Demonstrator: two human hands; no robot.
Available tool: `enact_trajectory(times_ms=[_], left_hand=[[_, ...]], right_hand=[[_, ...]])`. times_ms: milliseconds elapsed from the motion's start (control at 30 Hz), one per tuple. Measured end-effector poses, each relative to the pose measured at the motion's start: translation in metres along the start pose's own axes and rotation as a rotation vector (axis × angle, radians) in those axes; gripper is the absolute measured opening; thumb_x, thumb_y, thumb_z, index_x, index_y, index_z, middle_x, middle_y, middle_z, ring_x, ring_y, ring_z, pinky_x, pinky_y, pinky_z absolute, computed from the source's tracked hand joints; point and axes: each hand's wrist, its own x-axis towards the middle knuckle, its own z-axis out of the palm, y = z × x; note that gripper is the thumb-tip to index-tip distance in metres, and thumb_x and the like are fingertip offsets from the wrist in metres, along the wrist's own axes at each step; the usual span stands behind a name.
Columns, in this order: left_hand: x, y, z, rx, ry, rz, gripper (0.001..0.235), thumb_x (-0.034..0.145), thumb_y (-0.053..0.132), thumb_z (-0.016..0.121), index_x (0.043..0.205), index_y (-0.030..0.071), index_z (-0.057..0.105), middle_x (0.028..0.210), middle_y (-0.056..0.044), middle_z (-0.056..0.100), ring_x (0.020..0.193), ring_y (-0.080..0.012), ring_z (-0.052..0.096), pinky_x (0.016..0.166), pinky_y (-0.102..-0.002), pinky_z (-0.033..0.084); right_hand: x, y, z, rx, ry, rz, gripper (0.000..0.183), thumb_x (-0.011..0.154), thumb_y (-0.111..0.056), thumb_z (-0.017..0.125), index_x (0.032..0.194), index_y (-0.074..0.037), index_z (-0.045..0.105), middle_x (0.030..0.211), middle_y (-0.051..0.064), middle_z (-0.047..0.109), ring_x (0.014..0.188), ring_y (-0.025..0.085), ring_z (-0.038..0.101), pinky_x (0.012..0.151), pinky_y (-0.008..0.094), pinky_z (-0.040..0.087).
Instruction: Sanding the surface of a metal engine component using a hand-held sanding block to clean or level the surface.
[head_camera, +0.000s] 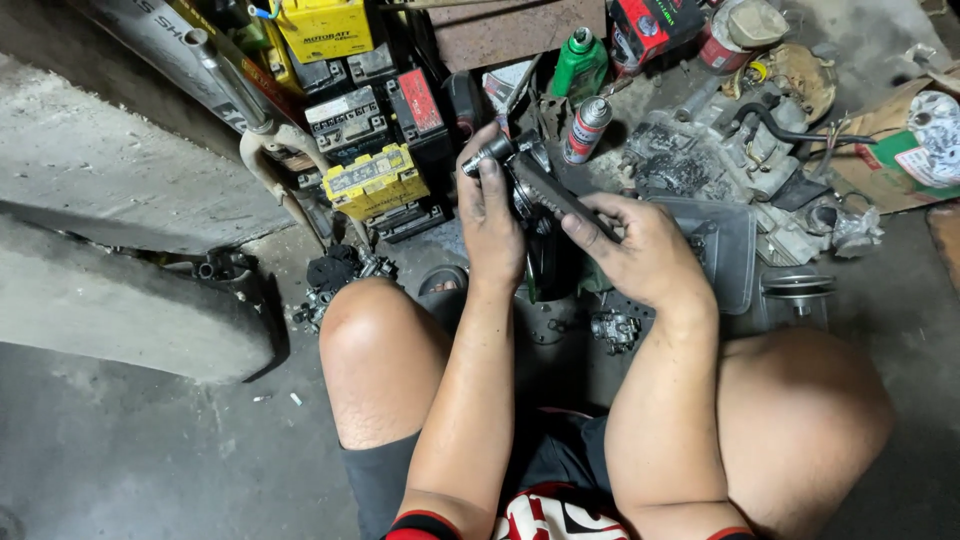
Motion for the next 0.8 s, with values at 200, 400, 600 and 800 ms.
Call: enact_trajectory(times_ms=[200,400,600,800], left_hand=[[0.002,0.008,0.002,0.041,-0.021,0.066,0.026,0.11,0.031,0.049,0.127,0.014,0.059,0.115,-0.004,0.06,0.119,-0.014,0.056,0.116,-0.04,0.037],[-0.002,0.009,0.004,0.074,-0.158,0.105,0.025,0.107,0.036,0.056,0.122,0.016,0.056,0.118,-0.006,0.057,0.13,-0.0197,0.047,0.119,-0.048,0.029],[-0.002,0.022,0.006,0.293,-0.256,0.231,0.021,0.105,0.035,0.057,0.119,0.02,0.056,0.123,-0.002,0.042,0.132,-0.0242,0.04,0.12,-0.045,0.027],[-0.006,0.012,0.007,0.391,-0.247,0.282,0.021,0.105,0.037,0.056,0.121,0.023,0.056,0.135,-0.009,0.034,0.133,-0.0333,0.04,0.119,-0.052,0.029]], right_hand=[[0.0,0.011,-0.001,0.138,0.001,-0.067,0.038,0.102,-0.041,0.062,0.112,-0.008,0.077,0.09,0.016,0.076,0.088,0.031,0.072,0.082,0.043,0.056],[-0.008,-0.016,-0.019,-0.055,0.191,-0.008,0.035,0.109,-0.013,0.045,0.131,0.004,0.065,0.112,0.031,0.07,0.112,0.046,0.065,0.09,0.055,0.051],[-0.012,-0.06,-0.021,-0.063,0.171,0.122,0.042,0.107,-0.01,0.049,0.144,0.006,0.055,0.135,0.033,0.06,0.124,0.049,0.059,0.105,0.059,0.043],[-0.014,-0.057,-0.021,-0.105,0.115,0.122,0.042,0.106,-0.018,0.053,0.144,-0.002,0.059,0.136,0.026,0.063,0.125,0.044,0.06,0.105,0.055,0.046]])
